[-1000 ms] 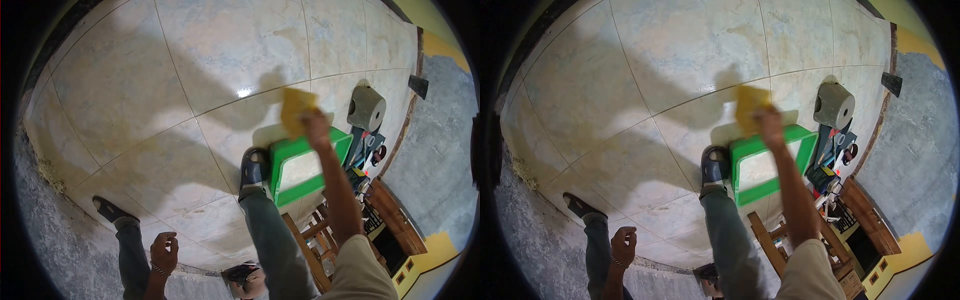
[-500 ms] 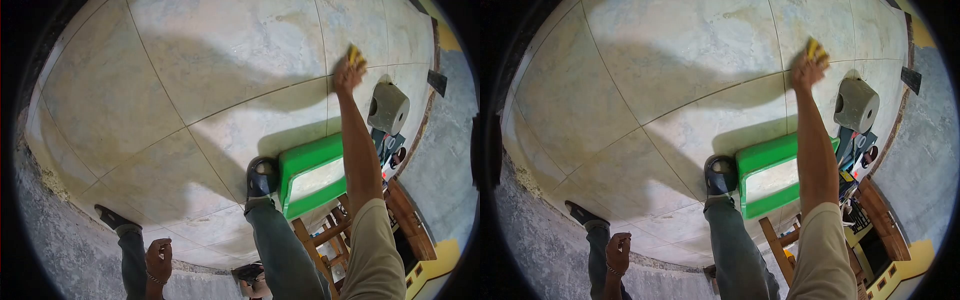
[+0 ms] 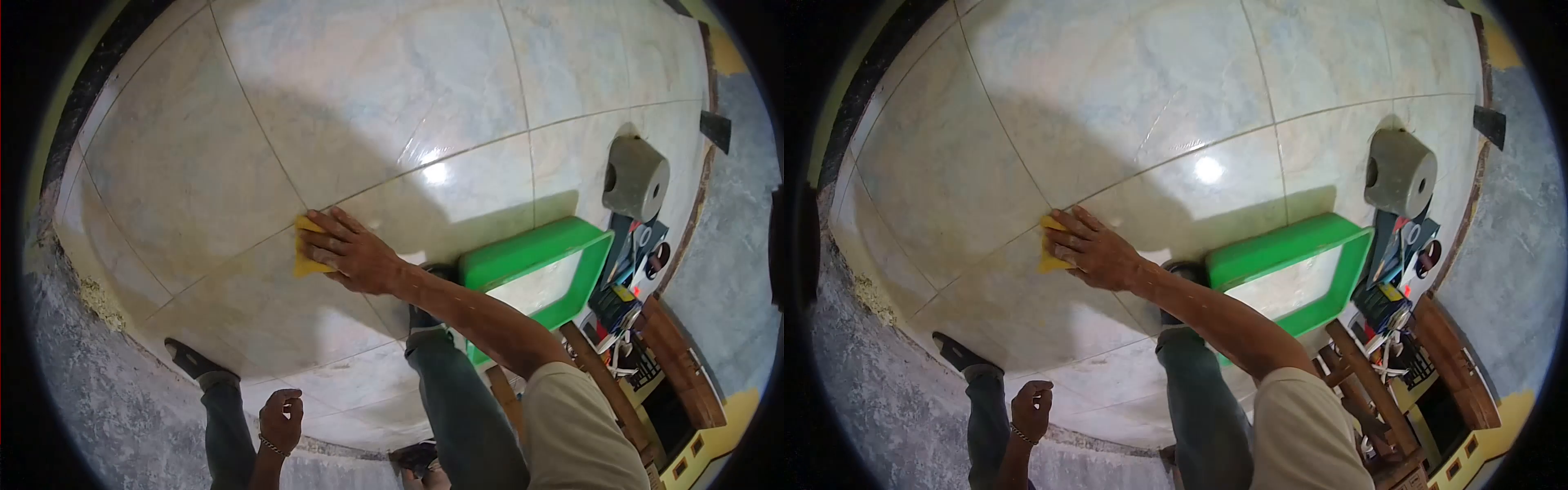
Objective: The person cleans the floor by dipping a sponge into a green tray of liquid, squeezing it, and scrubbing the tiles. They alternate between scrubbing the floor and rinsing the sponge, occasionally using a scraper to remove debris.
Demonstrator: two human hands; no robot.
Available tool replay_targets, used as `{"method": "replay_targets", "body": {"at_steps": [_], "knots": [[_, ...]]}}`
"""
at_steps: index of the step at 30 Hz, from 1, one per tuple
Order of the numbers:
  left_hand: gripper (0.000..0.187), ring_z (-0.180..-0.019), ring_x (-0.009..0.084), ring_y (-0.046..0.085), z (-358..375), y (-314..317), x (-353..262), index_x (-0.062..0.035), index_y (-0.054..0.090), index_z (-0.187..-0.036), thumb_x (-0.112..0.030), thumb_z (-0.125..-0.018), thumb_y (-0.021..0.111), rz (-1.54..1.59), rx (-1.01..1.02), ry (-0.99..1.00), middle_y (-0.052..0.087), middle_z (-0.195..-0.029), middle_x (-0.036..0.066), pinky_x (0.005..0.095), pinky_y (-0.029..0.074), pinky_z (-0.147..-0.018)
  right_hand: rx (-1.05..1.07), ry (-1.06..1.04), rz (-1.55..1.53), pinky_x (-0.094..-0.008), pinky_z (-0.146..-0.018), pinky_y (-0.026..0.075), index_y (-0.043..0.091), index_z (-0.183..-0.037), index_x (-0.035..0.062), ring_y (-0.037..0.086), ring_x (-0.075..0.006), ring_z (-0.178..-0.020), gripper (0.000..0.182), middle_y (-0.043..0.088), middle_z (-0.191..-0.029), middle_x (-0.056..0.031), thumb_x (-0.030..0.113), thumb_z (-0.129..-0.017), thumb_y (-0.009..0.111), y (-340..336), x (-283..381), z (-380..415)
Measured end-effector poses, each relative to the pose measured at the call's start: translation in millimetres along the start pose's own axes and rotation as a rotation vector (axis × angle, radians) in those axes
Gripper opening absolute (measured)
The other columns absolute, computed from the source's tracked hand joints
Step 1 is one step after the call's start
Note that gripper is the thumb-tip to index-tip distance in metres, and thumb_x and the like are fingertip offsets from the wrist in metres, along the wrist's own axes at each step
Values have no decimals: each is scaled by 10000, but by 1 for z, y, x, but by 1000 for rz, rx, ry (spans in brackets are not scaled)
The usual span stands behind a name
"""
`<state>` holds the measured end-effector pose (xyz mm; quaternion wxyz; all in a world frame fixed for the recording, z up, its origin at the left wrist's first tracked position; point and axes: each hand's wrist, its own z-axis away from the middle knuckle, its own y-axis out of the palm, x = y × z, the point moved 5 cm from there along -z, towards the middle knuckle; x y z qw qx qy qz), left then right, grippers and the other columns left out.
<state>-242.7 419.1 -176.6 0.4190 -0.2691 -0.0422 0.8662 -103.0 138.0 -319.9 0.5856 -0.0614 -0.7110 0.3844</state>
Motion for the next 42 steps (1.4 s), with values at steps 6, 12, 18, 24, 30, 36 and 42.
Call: {"method": "replay_targets", "body": {"at_steps": [6, 12, 18, 24, 30, 36, 42], "knots": [[94, -815, 249, 708, 5, -12, 15, 5, 645, -973, -30, -891, 614, -20, -35, -40, 709, -957, 158, 319, 583, -671, -304, 849, -677, -368, -857, 466, 624, -1226, 67, 546, -195, -1054, 331, 642, -1109, -62, 277, -973, 581, -109, -49, 48], [94, -791, 246, 708, 5, -9, 13, 6, 647, -962, -52, -894, 618, -58, -26, 28, 710, -945, 154, 312, 582, -654, -445, 792, 211, -397, -953, 485, 405, -1438, -3, 529, -311, -1142, 804, 471, -1314, -192, 507, -887, 692, -272, -196, 116], [96, -769, 236, 709, -3, 0, 13, 7, 650, -961, -46, -888, 617, -50, -52, 18, 716, -947, 151, 301, 581, -637, -205, 638, 745, -667, -1140, 151, 271, -1564, 271, 121, -494, -1470, 708, 118, -1619, -238, 547, -959, 515, -235, -200, 85], [91, -778, 231, 710, -8, 15, 7, 7, 647, -962, -33, -889, 610, 7, -58, -1, 718, -945, 147, 305, 583, -642, -646, 935, 683, -511, -1194, 160, 338, -1502, 7, 224, -458, -1444, 640, 280, -1546, -296, 400, -1005, 428, -247, -246, 166], [65, -793, 235, 711, -5, 29, 18, -15, 637, -946, -39, -890, 617, 47, -80, -99, 717, -960, 137, 304, 586, -643, -484, 1297, 1058, -515, -1117, 297, 426, -1456, 105, 304, -426, -1412, 569, 341, -1549, -176, 425, -986, 422, -312, -333, 131], [49, -780, 241, 708, -13, 47, 12, -13, 630, -932, -38, -891, 619, 82, -133, -21, 715, -955, 141, 303, 588, -618, -716, 122, 945, -602, -1139, 229, 579, -1260, 41, 466, -372, -1252, 470, 540, -1322, -183, 337, -895, 560, -165, -236, -186], [99, -837, 214, 717, -19, 52, -20, -28, 658, -973, -107, -917, 635, 79, -94, -68, 722, -979, 120, 311, 584, -681, -10, -49, 358, -568, -1217, 118, 446, -1465, 166, 172, -401, -1486, 538, 291, -1592, -109, 347, -963, 512, 21, -14, -205]]}}
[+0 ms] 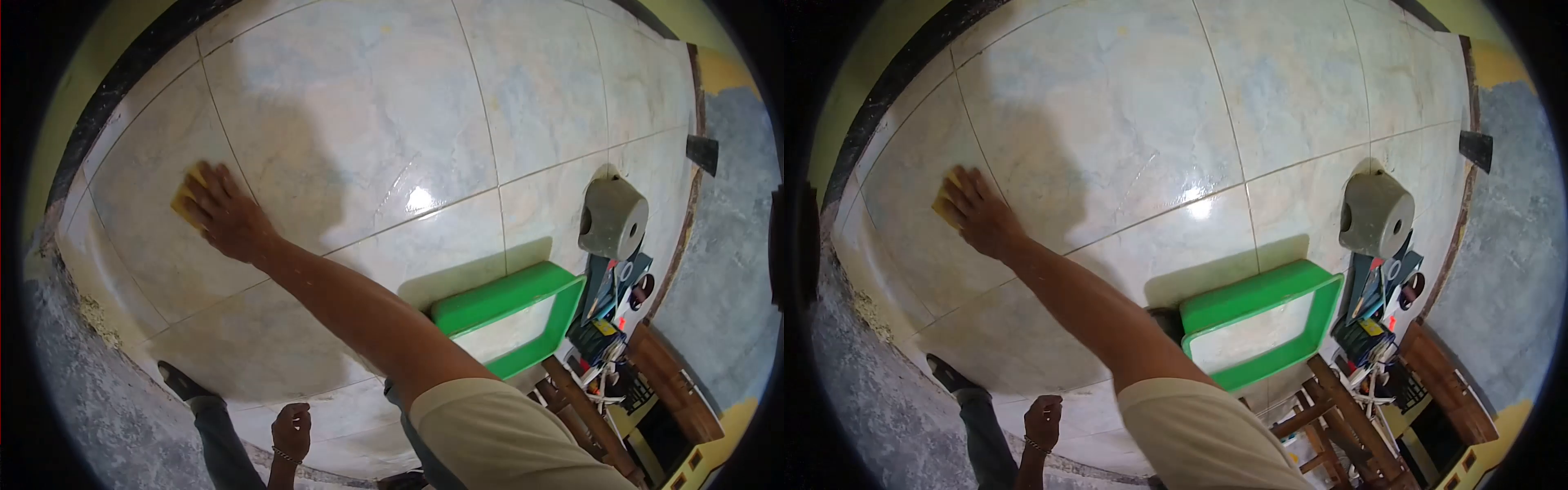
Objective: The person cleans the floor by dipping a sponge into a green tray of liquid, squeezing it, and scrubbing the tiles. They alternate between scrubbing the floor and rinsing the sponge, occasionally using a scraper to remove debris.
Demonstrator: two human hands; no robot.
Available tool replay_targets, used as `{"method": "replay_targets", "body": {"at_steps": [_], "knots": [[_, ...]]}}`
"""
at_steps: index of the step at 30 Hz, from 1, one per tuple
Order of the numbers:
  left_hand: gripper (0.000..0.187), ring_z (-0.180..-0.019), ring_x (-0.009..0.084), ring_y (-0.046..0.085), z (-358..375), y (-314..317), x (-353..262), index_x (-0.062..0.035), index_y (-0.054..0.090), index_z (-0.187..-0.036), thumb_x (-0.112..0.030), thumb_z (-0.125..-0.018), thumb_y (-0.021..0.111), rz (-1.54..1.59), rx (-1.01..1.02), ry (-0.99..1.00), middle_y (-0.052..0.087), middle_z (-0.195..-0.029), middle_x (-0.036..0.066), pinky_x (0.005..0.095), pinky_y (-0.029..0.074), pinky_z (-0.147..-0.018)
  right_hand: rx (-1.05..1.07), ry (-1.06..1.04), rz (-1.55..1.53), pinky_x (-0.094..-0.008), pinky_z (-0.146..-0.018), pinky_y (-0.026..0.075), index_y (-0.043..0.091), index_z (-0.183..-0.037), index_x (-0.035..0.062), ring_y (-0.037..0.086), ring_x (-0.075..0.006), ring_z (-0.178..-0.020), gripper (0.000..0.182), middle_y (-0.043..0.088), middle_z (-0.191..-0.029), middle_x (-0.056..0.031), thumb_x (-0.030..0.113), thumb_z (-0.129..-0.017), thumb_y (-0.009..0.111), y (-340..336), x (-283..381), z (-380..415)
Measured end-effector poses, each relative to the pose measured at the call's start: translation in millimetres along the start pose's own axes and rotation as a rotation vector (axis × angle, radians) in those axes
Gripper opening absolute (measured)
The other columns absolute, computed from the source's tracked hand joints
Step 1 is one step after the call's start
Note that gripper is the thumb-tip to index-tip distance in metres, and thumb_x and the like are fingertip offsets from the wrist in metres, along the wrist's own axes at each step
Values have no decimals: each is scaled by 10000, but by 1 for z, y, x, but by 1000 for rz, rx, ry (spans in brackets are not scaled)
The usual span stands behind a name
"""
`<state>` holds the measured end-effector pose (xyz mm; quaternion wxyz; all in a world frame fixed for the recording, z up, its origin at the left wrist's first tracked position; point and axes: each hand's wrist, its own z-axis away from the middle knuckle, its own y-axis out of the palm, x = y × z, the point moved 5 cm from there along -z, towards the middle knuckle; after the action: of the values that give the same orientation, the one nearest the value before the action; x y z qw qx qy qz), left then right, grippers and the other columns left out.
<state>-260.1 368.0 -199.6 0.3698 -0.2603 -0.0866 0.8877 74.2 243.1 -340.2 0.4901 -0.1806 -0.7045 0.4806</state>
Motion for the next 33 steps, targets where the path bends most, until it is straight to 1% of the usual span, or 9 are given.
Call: {"method": "replay_targets", "body": {"at_steps": [6, 8, 10, 12, 14, 17, 22, 30, 33], "knots": [[98, -852, 218, 714, 5, -21, 7, -25, 656, -984, -91, -913, 640, 8, 13, -11, 721, -987, 123, 322, 583, -705, 72, 204, 8, -597, -1198, 141, 356, -1505, 101, 208, -396, -1476, 662, 284, -1584, -146, 373, -940, 569, -56, -107, 195], [97, -851, 223, 714, 11, -26, 23, -23, 657, -984, -88, -915, 640, 15, 46, -51, 721, -991, 124, 324, 582, -700, 31, 369, 496, -626, -1169, 182, 299, -1517, 19, 255, -463, -1441, 698, 288, -1565, -230, 342, -952, 551, -93, -175, 280], [97, -852, 224, 713, 16, -30, 27, -19, 658, -980, -89, -915, 639, 1, 55, -36, 721, -992, 125, 320, 581, -698, -208, 698, 658, -666, -1130, 193, 252, -1536, 19, 236, -508, -1432, 697, 282, -1574, -232, 335, -976, 521, -135, -268, 375], [98, -854, 224, 713, 23, -42, 30, -15, 660, -975, -89, -915, 639, -29, 65, -34, 721, -993, 126, 316, 580, -695, -118, 1343, 760, -673, -1136, 137, 242, -1548, 44, 177, -429, -1480, 737, 218, -1611, -190, 523, -1008, 389, -185, -319, 402], [98, -810, 253, 717, 26, -53, 27, -9, 650, -979, -47, -891, 630, -55, 80, 27, 713, -971, 152, 308, 588, -665, -304, 1373, 668, -641, -1160, 98, 221, -1558, 58, 129, -406, -1497, 777, 189, -1627, -160, 587, -1002, 342, -185, -342, 400], [96, -845, 242, 717, 32, -77, 16, 0, 660, -973, -54, -900, 630, -3, 52, -15, 719, -989, 146, 314, 587, -704, -432, 1327, 405, -598, -1182, 72, 210, -1563, 62, 115, -375, -1507, 787, 166, -1638, -136, 590, -999, 355, -164, -304, 326], [130, -893, 233, 717, 38, -121, 8, 6, 665, -1018, -44, -903, 630, 78, 96, 8, 720, -1020, 150, 319, 585, -750, -452, 822, 388, -563, -1182, 125, 299, -1540, 62, 167, -352, -1502, 688, 257, -1614, -126, 482, -1012, 437, -85, -182, 198], [152, -892, 238, 716, 44, -228, 42, 6, 660, -1028, -18, -884, 618, 59, 44, 97, 712, -1016, 161, 316, 584, -741, 38, 542, 171, -627, -1165, 160, 374, -1505, 64, 180, -375, -1495, 670, 280, -1605, -107, 403, -951, 538, 88, 128, 132], [193, -877, 268, 713, 47, -267, 71, 9, 647, -1060, -28, -870, 632, -22, 4, 97, 703, -1024, 172, 332, 579, -764, 35, 313, 196, -615, -1161, 210, 412, -1490, 117, 229, -346, -1481, 651, 337, -1574, -86, 414, -931, 561, 124, 194, 70]]}}
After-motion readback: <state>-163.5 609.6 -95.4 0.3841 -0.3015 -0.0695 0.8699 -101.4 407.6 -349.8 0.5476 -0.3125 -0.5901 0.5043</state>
